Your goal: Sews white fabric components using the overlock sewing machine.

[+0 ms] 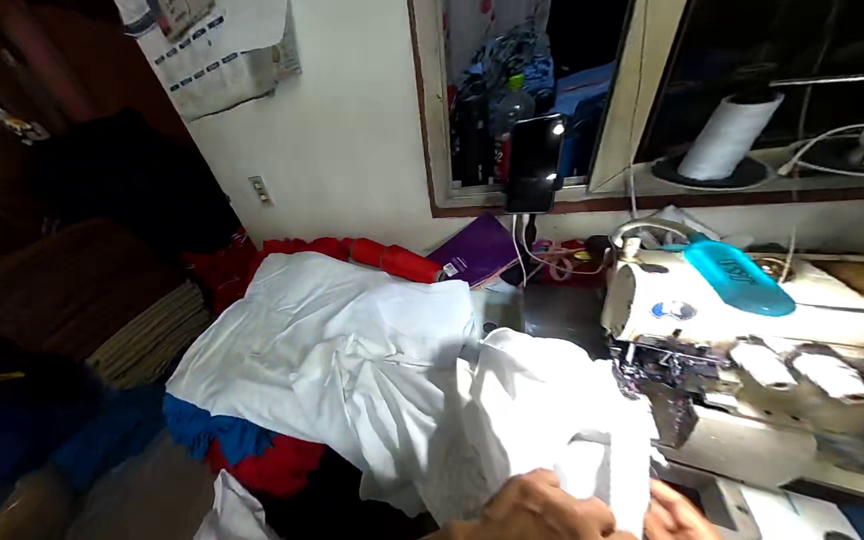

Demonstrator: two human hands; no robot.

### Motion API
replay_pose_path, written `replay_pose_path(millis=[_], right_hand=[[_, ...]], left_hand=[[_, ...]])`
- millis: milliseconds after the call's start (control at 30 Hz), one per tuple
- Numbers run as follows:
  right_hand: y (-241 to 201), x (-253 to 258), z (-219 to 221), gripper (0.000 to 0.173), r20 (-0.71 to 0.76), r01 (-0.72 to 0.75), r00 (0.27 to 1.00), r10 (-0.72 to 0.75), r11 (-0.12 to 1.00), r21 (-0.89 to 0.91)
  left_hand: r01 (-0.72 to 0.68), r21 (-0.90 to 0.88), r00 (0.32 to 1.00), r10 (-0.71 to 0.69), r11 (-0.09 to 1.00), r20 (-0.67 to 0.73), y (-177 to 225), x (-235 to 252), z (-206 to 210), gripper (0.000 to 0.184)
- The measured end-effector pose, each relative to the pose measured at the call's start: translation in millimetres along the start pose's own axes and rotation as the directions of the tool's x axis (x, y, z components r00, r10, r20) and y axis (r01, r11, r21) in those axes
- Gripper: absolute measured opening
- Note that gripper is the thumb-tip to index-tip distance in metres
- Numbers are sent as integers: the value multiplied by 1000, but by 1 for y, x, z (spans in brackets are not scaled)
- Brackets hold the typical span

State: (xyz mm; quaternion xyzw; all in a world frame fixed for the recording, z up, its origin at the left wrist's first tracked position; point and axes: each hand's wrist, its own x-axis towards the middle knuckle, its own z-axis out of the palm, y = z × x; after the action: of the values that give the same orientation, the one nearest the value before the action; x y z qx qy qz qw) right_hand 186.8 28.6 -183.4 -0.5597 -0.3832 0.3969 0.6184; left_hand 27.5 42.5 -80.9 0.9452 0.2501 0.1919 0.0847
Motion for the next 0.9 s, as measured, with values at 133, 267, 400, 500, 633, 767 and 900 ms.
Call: replay_pose_path(millis=[133, 267, 400, 500, 633, 767, 900], right_hand=[[-15, 25, -37, 41, 258, 575, 802, -538, 812, -94], [-48, 40, -42, 15, 545, 724, 635, -548, 668, -172], [-32, 39, -40, 16, 472, 692, 678, -564, 706, -151], [-37, 37, -35, 23, 441, 648, 710, -550, 755, -103], [-42, 36, -38, 24, 402, 617, 740, -539, 782, -87], [-41, 37, -41, 17, 388, 650, 719, -577, 756, -81], [-41, 37, -40, 14, 382, 659, 715, -586, 748, -85]], left_hand=[[-86, -7, 994, 85, 996, -72, 4, 14, -9, 14], [-108, 86, 971, 123, 990, -203, -1, 25, -24, 11], [-11, 61, 977, 24, 998, -211, -27, 8, -28, 12], [-4, 45, 976, 13, 999, -217, -38, 7, -27, 14], [-27, 38, 986, 33, 999, -163, -50, 11, -30, 16], [-26, 58, 997, 30, 998, -74, -55, 14, -33, 24], [-12, 61, 995, 18, 998, -97, -54, 12, -33, 28]])
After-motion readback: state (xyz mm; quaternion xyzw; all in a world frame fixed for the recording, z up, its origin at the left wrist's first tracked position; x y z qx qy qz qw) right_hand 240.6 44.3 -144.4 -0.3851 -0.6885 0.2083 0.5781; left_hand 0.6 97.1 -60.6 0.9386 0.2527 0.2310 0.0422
